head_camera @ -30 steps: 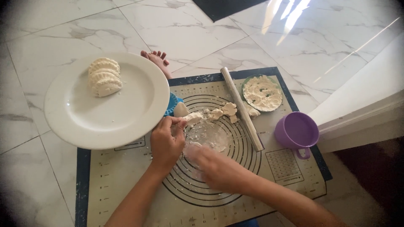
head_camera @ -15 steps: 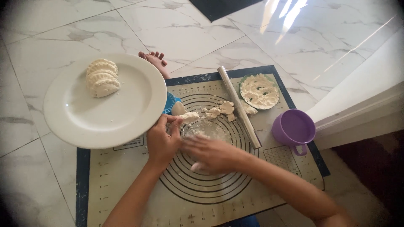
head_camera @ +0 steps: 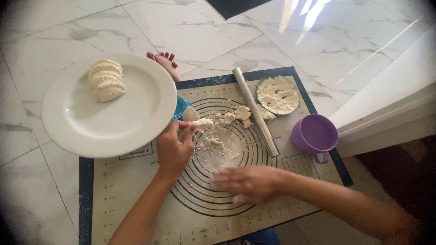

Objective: The person is preparing dumplings by rolling out dough with a rolling pin, using a blue plastic mold to shape them, and arranging the finished dumplings on a white plate.

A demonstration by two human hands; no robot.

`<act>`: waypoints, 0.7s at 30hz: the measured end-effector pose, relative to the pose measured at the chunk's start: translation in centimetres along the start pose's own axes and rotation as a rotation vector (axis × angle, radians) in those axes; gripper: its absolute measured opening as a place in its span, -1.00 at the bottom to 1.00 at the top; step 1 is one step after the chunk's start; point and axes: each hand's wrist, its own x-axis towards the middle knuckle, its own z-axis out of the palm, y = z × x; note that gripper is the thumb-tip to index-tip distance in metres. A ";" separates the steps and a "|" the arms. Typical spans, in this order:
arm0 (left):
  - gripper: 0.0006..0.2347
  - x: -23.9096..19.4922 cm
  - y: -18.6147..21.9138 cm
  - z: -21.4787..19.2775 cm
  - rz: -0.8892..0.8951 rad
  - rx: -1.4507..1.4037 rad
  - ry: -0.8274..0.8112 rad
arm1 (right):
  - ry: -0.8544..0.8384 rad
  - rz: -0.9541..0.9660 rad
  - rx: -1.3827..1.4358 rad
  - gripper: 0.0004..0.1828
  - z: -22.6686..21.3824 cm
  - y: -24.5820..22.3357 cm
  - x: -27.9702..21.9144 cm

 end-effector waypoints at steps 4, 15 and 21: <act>-0.84 -0.2 -0.6 0.2 -0.017 0.016 -0.009 | 0.116 -0.015 0.013 -0.30 -0.6 2.4 2.4; -0.85 -0.2 0.1 0.2 -0.044 0.008 0.009 | 0.151 0.990 -0.318 0.08 2.9 -0.8 0.6; -0.87 -0.5 0.0 0.7 -0.030 0.059 0.005 | 0.220 1.007 -0.068 0.11 1.0 -1.1 3.5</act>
